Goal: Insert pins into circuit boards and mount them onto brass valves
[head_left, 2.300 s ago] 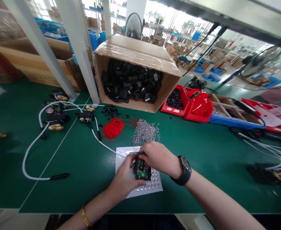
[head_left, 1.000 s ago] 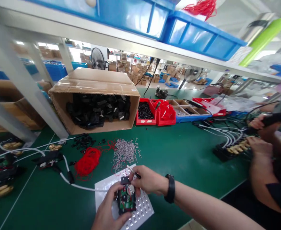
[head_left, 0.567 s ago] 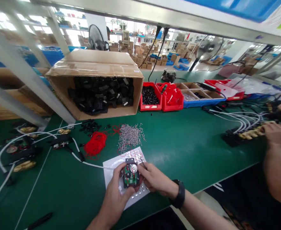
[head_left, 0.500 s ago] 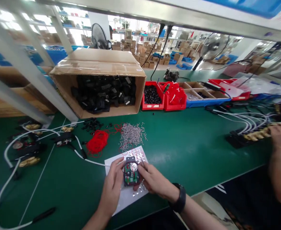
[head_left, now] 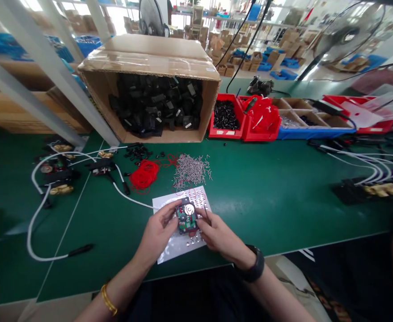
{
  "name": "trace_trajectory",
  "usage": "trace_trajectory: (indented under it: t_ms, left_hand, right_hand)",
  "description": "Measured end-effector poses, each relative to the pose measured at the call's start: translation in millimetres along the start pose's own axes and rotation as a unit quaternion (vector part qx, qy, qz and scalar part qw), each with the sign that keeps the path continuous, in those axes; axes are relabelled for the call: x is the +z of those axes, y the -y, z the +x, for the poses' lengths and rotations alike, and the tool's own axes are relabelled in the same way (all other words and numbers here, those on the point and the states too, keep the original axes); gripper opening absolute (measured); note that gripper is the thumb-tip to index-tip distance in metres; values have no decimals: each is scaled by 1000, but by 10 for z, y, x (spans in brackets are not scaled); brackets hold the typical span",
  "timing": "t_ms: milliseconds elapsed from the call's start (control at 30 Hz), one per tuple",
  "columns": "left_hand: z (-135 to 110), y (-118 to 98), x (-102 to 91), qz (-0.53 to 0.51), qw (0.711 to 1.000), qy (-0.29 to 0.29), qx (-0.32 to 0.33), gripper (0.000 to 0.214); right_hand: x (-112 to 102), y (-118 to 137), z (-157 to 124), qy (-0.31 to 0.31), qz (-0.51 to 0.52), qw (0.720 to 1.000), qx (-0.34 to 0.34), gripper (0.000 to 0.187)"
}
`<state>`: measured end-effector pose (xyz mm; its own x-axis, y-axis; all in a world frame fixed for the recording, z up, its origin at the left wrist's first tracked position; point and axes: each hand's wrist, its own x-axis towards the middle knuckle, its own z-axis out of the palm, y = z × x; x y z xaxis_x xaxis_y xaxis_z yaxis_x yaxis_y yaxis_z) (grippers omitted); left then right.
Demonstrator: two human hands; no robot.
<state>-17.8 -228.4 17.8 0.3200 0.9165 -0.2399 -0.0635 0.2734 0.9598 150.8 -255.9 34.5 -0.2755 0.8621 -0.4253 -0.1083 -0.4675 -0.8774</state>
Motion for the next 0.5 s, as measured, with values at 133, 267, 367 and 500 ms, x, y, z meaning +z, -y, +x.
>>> trace_trajectory:
  t_ms: [133, 267, 367, 500]
  left_hand:
    - [-49, 40, 12, 22, 999, 30, -6, 66]
    - [-84, 45, 52, 42, 999, 33, -9, 76]
    - [-102, 58, 78, 64, 997, 32, -7, 77]
    - [-108, 83, 82, 147, 989, 21, 2, 74]
  right_hand:
    - [-20, -7, -16, 16, 7, 1000, 3, 41]
    - [-58, -28, -22, 17, 23, 999, 21, 45]
    - [-91, -22, -10, 17, 20, 1000, 9, 40]
    - [-79, -97, 38, 38, 55, 997, -28, 38]
